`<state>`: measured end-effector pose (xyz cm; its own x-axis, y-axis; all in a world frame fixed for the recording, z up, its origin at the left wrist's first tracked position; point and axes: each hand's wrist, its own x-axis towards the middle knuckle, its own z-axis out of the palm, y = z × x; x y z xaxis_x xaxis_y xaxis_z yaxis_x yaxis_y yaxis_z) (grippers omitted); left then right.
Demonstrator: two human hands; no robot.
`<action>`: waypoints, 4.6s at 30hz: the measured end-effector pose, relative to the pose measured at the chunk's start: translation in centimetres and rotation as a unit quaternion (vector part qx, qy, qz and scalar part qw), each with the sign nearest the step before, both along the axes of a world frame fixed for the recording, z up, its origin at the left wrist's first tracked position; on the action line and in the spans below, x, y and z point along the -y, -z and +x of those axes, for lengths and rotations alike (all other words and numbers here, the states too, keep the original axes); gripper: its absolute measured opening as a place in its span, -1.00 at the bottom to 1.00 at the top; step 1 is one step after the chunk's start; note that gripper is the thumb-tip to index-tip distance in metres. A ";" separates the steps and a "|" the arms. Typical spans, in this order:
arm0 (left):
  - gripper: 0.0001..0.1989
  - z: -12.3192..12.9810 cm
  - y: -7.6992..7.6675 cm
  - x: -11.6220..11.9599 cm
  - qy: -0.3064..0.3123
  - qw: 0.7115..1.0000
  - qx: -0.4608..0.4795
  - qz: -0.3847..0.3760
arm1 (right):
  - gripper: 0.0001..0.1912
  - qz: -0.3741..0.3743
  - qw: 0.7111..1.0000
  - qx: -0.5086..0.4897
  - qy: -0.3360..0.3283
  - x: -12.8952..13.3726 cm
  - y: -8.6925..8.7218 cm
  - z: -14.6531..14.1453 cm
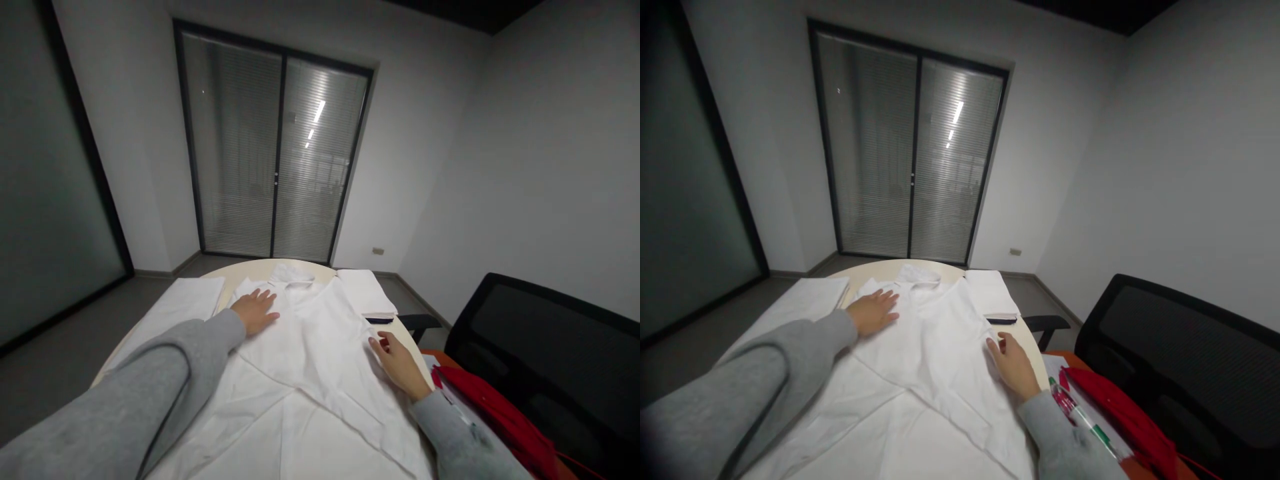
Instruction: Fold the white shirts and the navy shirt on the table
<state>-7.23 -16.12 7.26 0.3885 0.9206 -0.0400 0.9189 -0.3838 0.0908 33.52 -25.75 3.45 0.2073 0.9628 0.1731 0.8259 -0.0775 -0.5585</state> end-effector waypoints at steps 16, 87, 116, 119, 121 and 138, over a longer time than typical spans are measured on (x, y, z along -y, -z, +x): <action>-0.12 -0.2 6.1 -8.7 -0.208 0.977 0.015 -0.038 | -0.60 0.125 0.991 -0.041 -0.024 -1.7 -0.5 2.6; -0.50 2.1 7.5 -16.7 -0.220 0.951 0.144 0.166 | -0.38 -0.029 0.959 0.228 -0.163 -22.9 0.2 -19.4; -0.49 -2.3 5.0 -14.9 -0.426 0.850 0.245 0.190 | -0.39 -0.034 0.962 0.213 -0.170 -23.9 1.8 -18.3; -0.51 -1.8 4.7 -14.5 -0.415 0.863 0.180 0.225 | -0.39 -0.035 0.962 0.213 -0.168 -24.0 2.0 -18.3; -0.52 -1.1 4.4 -14.3 -0.375 0.878 0.151 0.256 | -0.38 -0.037 0.962 0.212 -0.171 -24.1 2.1 -18.4; -0.22 1.0 7.0 -16.1 -0.217 0.972 0.080 0.042 | -0.28 -0.067 0.971 0.196 -0.117 -24.3 2.3 -17.8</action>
